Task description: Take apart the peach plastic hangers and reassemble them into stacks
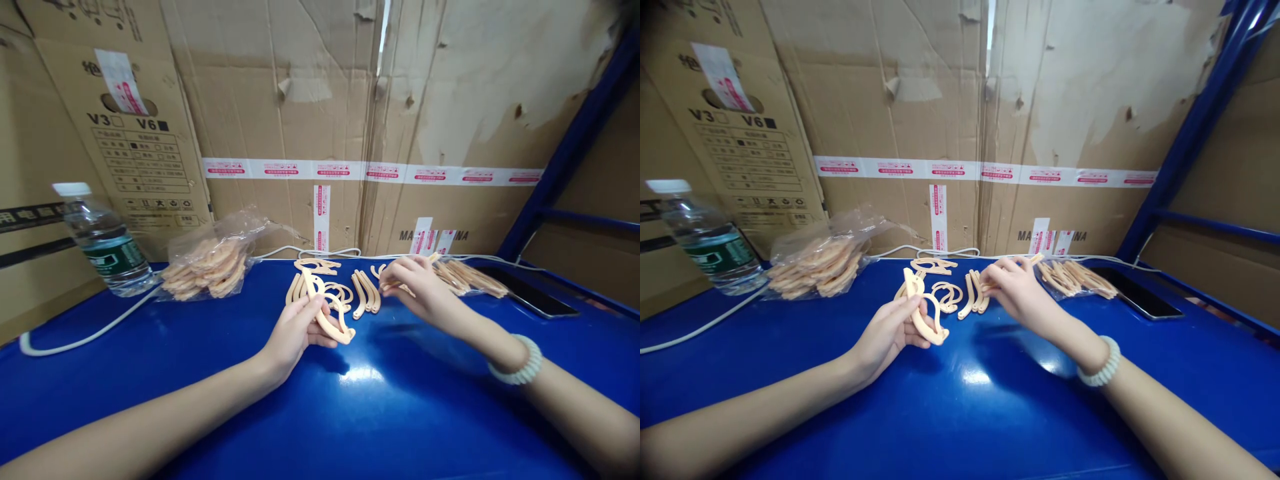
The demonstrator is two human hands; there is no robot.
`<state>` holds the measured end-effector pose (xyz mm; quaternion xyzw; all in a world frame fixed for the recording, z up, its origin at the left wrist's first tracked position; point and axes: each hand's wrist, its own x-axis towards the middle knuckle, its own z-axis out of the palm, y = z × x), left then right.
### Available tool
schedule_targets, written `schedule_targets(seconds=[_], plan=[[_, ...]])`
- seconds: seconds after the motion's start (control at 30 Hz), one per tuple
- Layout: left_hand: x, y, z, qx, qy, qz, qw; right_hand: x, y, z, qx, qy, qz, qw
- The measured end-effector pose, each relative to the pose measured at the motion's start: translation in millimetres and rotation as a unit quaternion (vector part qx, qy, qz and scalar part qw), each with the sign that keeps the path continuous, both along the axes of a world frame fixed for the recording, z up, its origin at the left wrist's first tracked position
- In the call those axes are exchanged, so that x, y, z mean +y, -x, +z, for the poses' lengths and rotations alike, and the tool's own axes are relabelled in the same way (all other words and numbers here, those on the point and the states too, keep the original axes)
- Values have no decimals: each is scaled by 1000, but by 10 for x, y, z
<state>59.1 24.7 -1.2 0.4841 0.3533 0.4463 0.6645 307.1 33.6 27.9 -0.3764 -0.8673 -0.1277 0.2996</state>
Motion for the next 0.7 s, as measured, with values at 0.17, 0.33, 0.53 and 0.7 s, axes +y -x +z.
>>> schedule_targets(seconds=[0.17, 0.33, 0.53, 0.7], plan=[[0, 9, -21, -2, -9, 0, 1000, 116, -119, 3, -67, 57, 5, 996], [5, 9, -43, -5, -18, -8, 1000, 152, -62, -118, -79, 121, 47, 988], [13, 7, -33, -1, -11, 3, 1000, 162, -79, -146, -51, 138, 17, 989], [14, 4, -38, 1, -8, 2, 1000, 131, -61, -125, -80, 154, -28, 984]])
